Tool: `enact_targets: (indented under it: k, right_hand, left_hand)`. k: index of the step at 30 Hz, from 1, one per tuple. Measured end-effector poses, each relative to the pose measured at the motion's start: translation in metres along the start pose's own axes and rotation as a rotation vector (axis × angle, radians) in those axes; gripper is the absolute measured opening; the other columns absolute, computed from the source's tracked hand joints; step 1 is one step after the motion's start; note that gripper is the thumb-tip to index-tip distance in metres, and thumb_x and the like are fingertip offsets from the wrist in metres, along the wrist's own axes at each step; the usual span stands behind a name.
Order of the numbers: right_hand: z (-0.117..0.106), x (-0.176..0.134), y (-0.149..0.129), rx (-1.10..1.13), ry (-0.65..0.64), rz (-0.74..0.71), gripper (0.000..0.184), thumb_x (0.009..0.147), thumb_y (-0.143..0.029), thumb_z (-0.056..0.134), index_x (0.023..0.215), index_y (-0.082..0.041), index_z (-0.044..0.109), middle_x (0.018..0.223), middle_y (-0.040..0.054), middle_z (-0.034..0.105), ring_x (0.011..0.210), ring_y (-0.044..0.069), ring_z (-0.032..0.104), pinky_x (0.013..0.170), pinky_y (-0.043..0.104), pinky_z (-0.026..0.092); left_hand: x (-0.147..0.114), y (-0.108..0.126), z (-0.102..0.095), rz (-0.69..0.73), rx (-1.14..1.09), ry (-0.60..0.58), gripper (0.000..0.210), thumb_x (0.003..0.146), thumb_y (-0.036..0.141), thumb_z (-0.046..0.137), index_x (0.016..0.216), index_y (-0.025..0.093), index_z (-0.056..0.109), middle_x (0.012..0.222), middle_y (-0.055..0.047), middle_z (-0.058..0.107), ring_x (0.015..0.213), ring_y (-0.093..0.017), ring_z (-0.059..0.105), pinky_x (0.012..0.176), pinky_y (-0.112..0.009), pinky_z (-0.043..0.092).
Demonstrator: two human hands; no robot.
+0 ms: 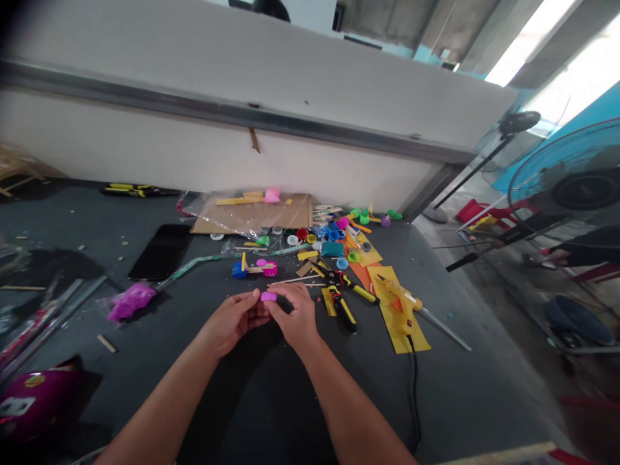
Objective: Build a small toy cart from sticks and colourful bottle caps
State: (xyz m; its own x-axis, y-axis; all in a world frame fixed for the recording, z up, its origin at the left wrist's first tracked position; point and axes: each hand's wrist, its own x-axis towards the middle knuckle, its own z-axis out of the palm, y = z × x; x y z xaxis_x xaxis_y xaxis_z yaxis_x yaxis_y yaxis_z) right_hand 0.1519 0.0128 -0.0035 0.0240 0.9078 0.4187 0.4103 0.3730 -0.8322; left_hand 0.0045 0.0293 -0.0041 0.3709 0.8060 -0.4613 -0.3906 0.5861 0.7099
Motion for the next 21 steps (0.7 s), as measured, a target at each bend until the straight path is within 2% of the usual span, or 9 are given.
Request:
enact_targets:
  k: [9, 15, 21]
  right_hand:
    - [0.0005, 0.0007, -0.0019, 0.014, -0.029, 0.002, 0.015, 0.075, -0.021, 0.066, 0.089, -0.027, 0.067, 0.095, 0.0014, 0.068, 0.094, 0.020, 0.059, 0.087, 0.037, 0.045]
    - [0.0010, 0.0005, -0.0006, -0.004, -0.015, 0.015, 0.016, 0.075, -0.020, 0.066, 0.089, -0.027, 0.067, 0.096, 0.0014, 0.068, 0.094, 0.019, 0.059, 0.087, 0.036, 0.044]
    - [0.0002, 0.0001, -0.0012, -0.019, -0.042, 0.007, 0.023, 0.072, -0.022, 0.069, 0.094, -0.026, 0.066, 0.098, 0.0023, 0.067, 0.097, 0.020, 0.058, 0.088, 0.037, 0.044]
  left_hand:
    - [0.0022, -0.0001, -0.0016, -0.028, -0.020, 0.014, 0.022, 0.070, 0.033, 0.071, 0.077, 0.013, 0.065, 0.068, -0.003, 0.066, 0.062, -0.011, 0.061, 0.065, -0.025, 0.053]
    - [-0.0005, 0.0017, 0.0009, 0.028, 0.021, 0.023, 0.029, 0.071, 0.040, 0.067, 0.076, 0.012, 0.067, 0.070, -0.006, 0.067, 0.065, -0.012, 0.061, 0.066, -0.026, 0.052]
    - [-0.0017, 0.0023, -0.0002, 0.088, 0.102, 0.044, 0.021, 0.067, 0.033, 0.072, 0.072, 0.013, 0.068, 0.067, -0.002, 0.064, 0.063, -0.009, 0.058, 0.069, -0.023, 0.050]
